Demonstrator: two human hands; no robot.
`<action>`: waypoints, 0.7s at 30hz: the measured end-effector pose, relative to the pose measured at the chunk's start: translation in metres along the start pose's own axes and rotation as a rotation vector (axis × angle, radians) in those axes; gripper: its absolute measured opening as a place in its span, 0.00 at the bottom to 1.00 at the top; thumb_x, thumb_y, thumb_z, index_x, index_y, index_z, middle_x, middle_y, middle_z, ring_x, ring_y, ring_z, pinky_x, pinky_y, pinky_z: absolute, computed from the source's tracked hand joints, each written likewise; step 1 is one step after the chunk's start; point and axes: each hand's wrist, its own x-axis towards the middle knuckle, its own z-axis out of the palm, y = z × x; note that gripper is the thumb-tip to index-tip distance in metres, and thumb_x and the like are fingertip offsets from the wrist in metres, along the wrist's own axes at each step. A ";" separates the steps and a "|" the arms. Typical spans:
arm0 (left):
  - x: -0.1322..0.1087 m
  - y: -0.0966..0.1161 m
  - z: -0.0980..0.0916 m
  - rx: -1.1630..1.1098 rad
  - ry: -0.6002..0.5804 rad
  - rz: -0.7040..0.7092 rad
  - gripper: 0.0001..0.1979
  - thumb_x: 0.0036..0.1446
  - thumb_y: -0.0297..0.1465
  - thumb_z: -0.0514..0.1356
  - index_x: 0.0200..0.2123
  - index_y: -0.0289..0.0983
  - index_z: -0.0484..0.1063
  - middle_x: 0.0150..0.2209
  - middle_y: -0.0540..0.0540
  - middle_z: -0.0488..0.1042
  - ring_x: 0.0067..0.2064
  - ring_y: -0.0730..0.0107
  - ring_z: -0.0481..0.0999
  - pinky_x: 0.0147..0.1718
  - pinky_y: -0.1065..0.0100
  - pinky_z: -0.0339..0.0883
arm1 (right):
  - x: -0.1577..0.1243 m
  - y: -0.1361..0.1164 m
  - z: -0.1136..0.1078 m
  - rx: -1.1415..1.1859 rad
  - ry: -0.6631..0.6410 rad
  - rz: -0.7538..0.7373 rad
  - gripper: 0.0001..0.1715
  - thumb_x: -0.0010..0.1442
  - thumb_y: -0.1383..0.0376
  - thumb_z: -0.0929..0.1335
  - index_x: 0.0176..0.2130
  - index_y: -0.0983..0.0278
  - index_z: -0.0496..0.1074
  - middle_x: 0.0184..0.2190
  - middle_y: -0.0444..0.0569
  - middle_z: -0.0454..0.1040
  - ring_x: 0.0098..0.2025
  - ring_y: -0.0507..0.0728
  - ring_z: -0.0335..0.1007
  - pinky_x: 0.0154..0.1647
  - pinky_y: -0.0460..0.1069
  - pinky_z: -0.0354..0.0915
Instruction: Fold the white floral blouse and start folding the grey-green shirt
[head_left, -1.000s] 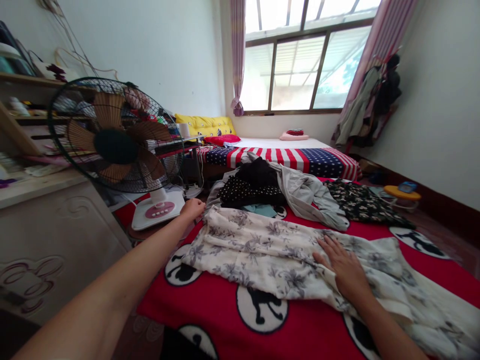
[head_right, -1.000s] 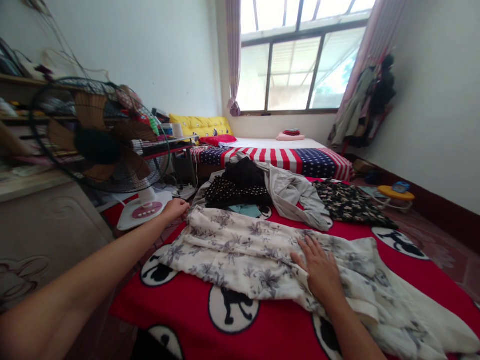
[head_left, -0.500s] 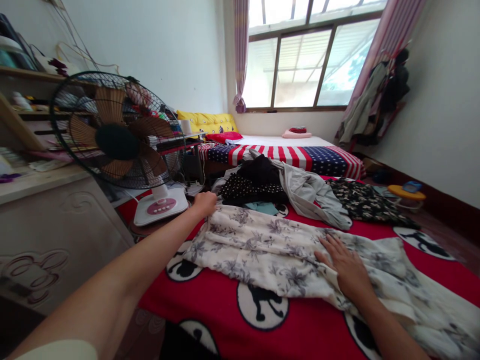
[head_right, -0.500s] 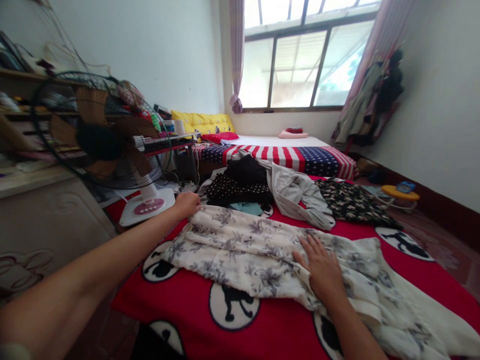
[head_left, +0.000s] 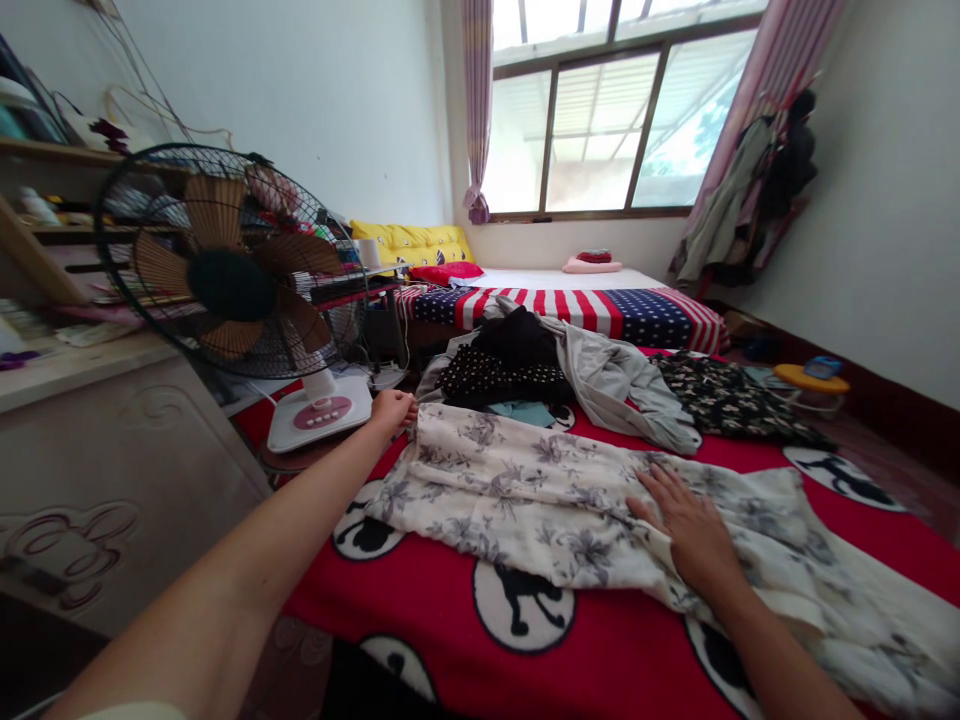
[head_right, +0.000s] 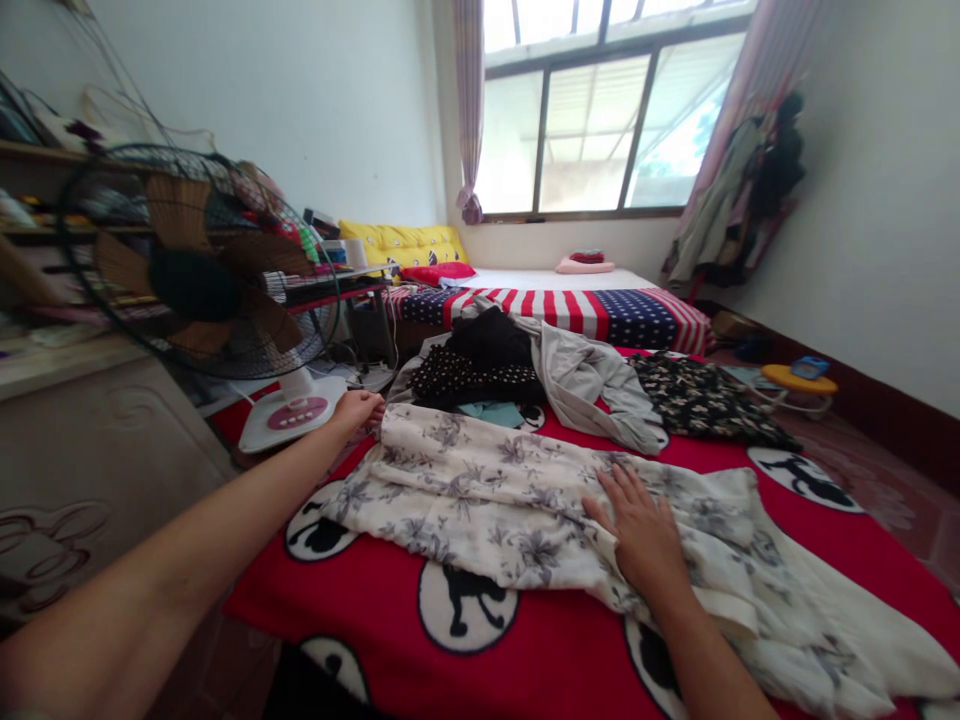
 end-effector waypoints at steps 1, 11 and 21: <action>-0.004 -0.002 0.001 0.020 0.033 0.015 0.17 0.64 0.40 0.53 0.46 0.33 0.71 0.44 0.41 0.75 0.43 0.63 0.75 0.39 0.62 0.70 | 0.000 0.000 0.001 0.003 -0.001 0.003 0.31 0.67 0.52 0.53 0.64 0.58 0.57 0.68 0.47 0.51 0.69 0.60 0.42 0.63 0.66 0.49; -0.060 -0.005 -0.005 0.297 0.002 0.162 0.28 0.41 0.56 0.62 0.31 0.37 0.75 0.34 0.39 0.77 0.40 0.46 0.76 0.37 0.58 0.65 | -0.001 0.004 -0.002 0.206 0.322 -0.059 0.25 0.65 0.55 0.56 0.52 0.63 0.71 0.59 0.57 0.66 0.61 0.65 0.59 0.58 0.66 0.56; -0.104 -0.023 0.002 0.458 0.041 0.881 0.21 0.48 0.19 0.59 0.45 0.41 0.74 0.54 0.42 0.66 0.55 0.54 0.66 0.53 0.55 0.60 | -0.012 -0.079 -0.046 0.323 0.250 -0.356 0.13 0.56 0.70 0.67 0.42 0.60 0.76 0.45 0.50 0.73 0.47 0.60 0.66 0.49 0.54 0.60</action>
